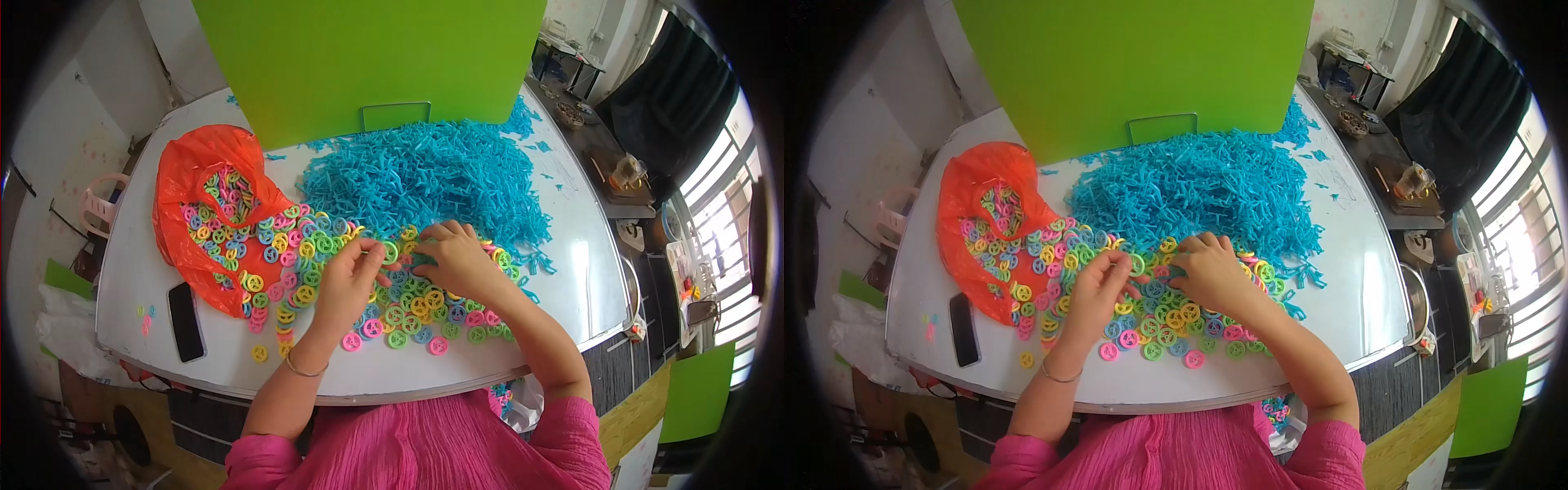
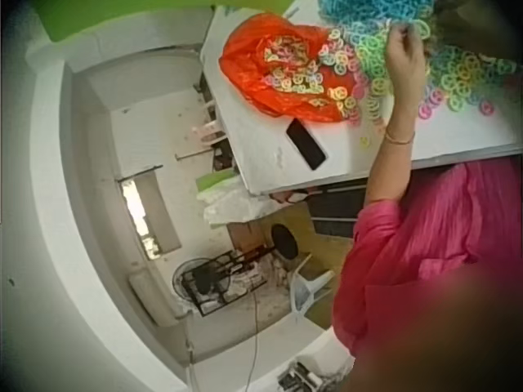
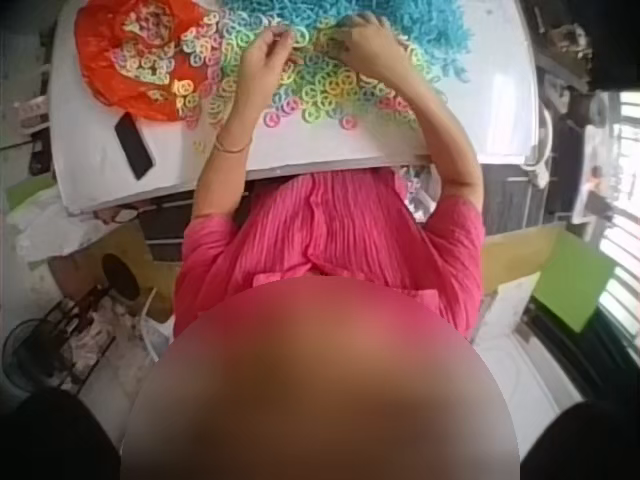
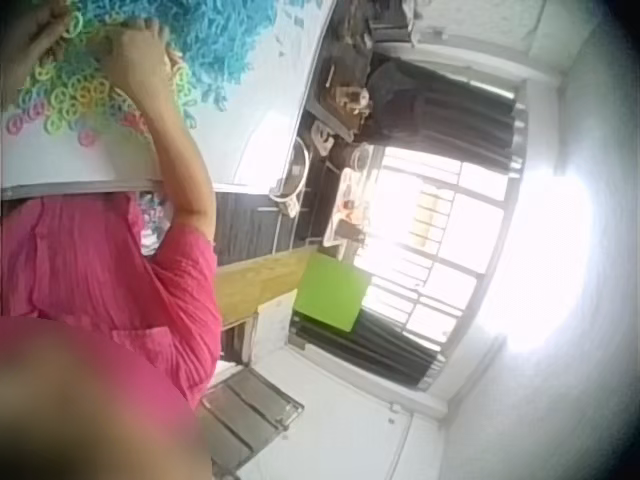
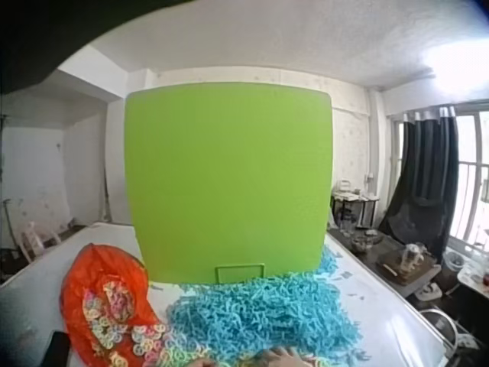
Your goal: Connecting small, colorful plastic rings with smiley faces into a chain.
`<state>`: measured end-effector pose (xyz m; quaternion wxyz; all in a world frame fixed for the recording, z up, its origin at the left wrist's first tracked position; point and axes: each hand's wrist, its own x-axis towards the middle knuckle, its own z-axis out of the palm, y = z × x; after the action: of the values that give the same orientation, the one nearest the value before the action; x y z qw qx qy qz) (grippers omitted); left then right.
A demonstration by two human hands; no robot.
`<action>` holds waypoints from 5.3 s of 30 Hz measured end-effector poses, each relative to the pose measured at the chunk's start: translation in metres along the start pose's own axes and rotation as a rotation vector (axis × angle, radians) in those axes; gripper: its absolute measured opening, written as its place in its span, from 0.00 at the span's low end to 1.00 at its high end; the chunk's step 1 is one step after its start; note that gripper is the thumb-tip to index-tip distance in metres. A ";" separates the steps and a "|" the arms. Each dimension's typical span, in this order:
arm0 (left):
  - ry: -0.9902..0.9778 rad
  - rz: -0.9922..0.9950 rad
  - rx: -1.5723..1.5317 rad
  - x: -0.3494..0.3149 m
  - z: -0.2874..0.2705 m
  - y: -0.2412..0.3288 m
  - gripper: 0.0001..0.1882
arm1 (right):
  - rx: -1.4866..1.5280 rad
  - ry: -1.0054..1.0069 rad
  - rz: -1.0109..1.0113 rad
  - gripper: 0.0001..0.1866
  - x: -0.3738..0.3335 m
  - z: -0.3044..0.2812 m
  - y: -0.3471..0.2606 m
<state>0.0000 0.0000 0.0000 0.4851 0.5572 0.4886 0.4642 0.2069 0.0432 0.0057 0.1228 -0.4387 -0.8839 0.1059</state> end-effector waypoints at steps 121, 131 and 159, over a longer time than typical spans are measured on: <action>0.023 -0.375 -0.766 -0.030 0.023 0.000 0.04 | 0.992 0.119 0.075 0.09 -0.029 0.007 -0.032; 0.050 -0.364 -0.687 -0.034 0.025 0.002 0.04 | 0.711 0.062 0.059 0.07 -0.030 0.003 -0.033; 0.235 0.169 0.272 -0.011 -0.005 0.003 0.11 | 1.462 -0.026 0.451 0.10 -0.026 -0.009 -0.021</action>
<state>-0.0056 -0.0112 0.0034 0.3042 0.5986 0.5516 0.4948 0.2096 0.0111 0.0175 0.3470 -0.4141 -0.4794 0.6915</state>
